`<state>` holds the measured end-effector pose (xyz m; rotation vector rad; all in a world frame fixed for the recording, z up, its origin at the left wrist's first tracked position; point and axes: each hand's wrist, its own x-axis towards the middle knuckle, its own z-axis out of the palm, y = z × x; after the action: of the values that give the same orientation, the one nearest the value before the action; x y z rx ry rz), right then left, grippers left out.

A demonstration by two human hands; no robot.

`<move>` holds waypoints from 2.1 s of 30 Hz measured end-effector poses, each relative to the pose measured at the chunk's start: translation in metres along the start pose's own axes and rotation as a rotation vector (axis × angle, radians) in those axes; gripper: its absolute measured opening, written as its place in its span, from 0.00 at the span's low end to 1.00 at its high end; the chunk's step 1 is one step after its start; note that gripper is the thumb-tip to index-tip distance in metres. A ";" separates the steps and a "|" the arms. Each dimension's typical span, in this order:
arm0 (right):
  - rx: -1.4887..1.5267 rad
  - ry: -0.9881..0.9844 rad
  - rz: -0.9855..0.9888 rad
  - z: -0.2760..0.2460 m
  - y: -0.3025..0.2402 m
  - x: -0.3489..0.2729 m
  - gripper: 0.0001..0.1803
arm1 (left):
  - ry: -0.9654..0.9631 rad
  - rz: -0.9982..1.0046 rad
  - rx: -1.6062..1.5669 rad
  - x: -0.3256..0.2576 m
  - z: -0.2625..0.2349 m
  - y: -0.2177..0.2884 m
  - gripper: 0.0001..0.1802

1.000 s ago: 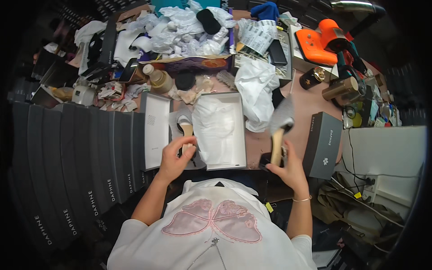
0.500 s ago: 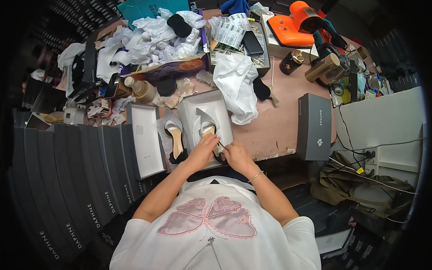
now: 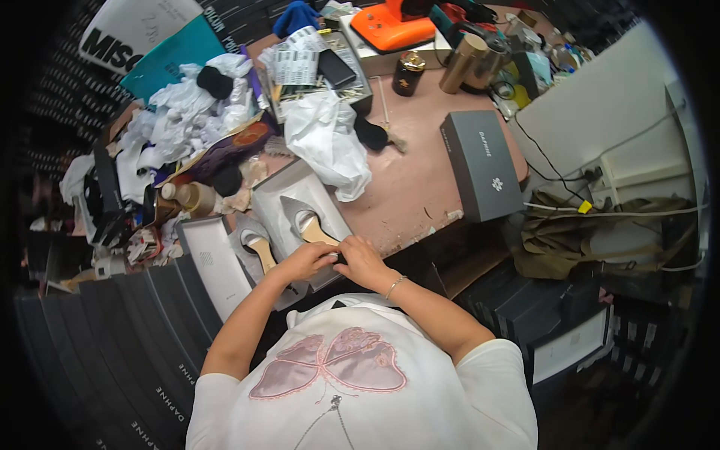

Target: Packing high-heeled shoes into retail boxes, including wrapping them in tissue and applying labels.

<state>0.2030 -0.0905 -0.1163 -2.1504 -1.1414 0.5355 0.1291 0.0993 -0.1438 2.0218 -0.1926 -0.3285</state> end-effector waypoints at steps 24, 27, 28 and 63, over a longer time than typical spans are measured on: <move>-0.085 0.057 -0.142 0.008 0.009 0.010 0.08 | -0.021 -0.270 0.199 -0.005 -0.031 0.051 0.11; -0.053 0.051 -0.118 0.009 0.011 0.011 0.09 | 0.176 -0.220 0.150 -0.024 -0.038 0.051 0.10; -0.047 0.054 -0.112 0.008 0.012 0.013 0.09 | 0.182 -0.283 0.118 -0.029 -0.042 0.056 0.10; -0.038 -0.624 0.035 0.037 0.011 0.077 0.39 | 1.033 -0.521 -1.302 -0.030 0.030 0.029 0.28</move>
<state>0.2286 -0.0173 -0.1551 -2.0926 -1.4366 1.2688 0.0914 0.0684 -0.1262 0.6979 0.9658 0.2769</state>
